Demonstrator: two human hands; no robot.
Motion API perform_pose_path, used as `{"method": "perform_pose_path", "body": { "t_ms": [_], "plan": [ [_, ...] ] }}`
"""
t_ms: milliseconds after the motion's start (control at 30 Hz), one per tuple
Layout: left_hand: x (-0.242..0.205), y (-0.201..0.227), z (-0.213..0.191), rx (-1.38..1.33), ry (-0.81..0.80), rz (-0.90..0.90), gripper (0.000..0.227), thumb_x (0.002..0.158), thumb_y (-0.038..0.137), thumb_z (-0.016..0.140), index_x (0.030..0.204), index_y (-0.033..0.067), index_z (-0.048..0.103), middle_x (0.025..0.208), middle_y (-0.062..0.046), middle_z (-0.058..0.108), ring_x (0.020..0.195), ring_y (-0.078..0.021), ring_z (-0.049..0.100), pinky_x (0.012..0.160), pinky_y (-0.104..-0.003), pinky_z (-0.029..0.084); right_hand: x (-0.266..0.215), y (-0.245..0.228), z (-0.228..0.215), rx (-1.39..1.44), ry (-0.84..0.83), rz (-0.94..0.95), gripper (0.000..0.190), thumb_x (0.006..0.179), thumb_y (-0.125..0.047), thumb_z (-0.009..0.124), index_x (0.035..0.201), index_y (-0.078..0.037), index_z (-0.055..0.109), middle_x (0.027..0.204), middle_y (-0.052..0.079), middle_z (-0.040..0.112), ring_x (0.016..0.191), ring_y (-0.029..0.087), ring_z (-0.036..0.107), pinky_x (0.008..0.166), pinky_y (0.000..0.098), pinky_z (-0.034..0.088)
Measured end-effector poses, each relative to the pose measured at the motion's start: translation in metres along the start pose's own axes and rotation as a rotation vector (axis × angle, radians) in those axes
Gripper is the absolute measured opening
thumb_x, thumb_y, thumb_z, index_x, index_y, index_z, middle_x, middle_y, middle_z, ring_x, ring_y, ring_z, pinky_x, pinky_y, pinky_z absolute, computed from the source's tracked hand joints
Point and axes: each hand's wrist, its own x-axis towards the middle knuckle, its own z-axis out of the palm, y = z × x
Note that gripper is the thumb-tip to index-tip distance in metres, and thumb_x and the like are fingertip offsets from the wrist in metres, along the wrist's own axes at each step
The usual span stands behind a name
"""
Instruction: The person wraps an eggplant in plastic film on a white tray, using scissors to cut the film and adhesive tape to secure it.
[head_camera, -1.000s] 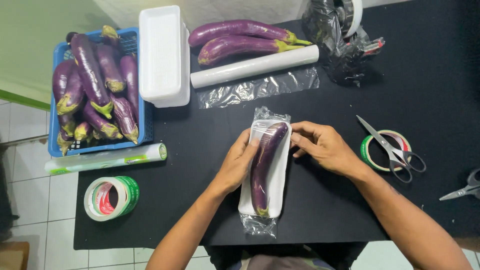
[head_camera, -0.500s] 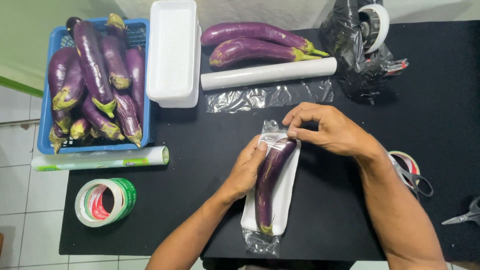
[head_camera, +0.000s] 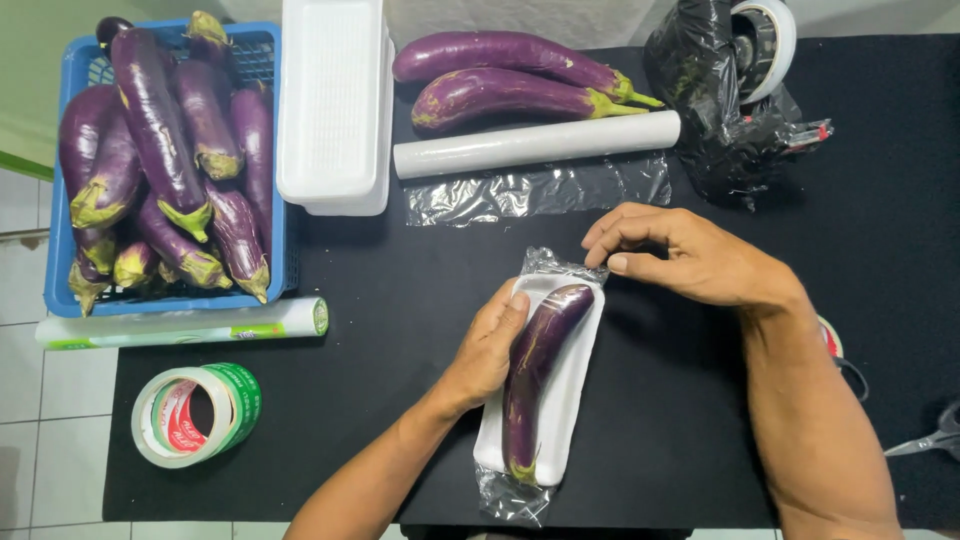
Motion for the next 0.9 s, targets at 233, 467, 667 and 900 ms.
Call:
{"method": "perform_pose_path", "body": {
  "t_ms": [233,467,667,900],
  "plan": [
    [0.001,-0.001,0.001,0.007,0.002,-0.006,0.050,0.111,0.040,0.035,0.142,0.0088,0.058,0.127,-0.018,0.065,0.123,-0.0270,0.056,0.110,-0.051,0.042,0.004,0.006,0.007,0.086,-0.007,-0.039,0.017,0.091,-0.020,0.075,0.087,-0.005,0.081,0.104,0.009,0.077,0.091,0.021,0.069,0.089,0.0441,0.055],
    [0.002,-0.013,-0.001,-0.037,0.008,-0.010,0.051,0.112,0.040,0.033,0.143,0.0082,0.058,0.124,-0.017,0.065,0.119,-0.0250,0.056,0.109,-0.049,0.043,0.005,0.014,0.005,0.139,-0.047,-0.072,0.016,0.089,-0.018,0.076,0.090,-0.003,0.080,0.106,0.011,0.076,0.096,0.023,0.069,0.091,0.0454,0.055],
    [0.002,-0.006,0.001,-0.074,0.027,-0.011,0.051,0.112,0.040,0.033,0.143,0.0074,0.058,0.122,-0.014,0.064,0.115,-0.0222,0.055,0.108,-0.047,0.044,0.009,0.032,0.007,0.215,0.043,-0.113,0.014,0.092,-0.013,0.074,0.087,-0.001,0.077,0.102,0.012,0.073,0.091,0.020,0.067,0.087,0.0414,0.056],
    [0.004,-0.011,0.000,-0.116,0.045,0.000,0.050,0.112,0.040,0.035,0.143,0.0084,0.059,0.119,-0.009,0.064,0.113,-0.0186,0.055,0.107,-0.044,0.045,0.008,0.029,0.011,0.251,0.095,-0.097,0.018,0.096,-0.018,0.069,0.093,-0.001,0.075,0.107,0.012,0.073,0.096,0.019,0.063,0.090,0.0418,0.054]
  ]
}}
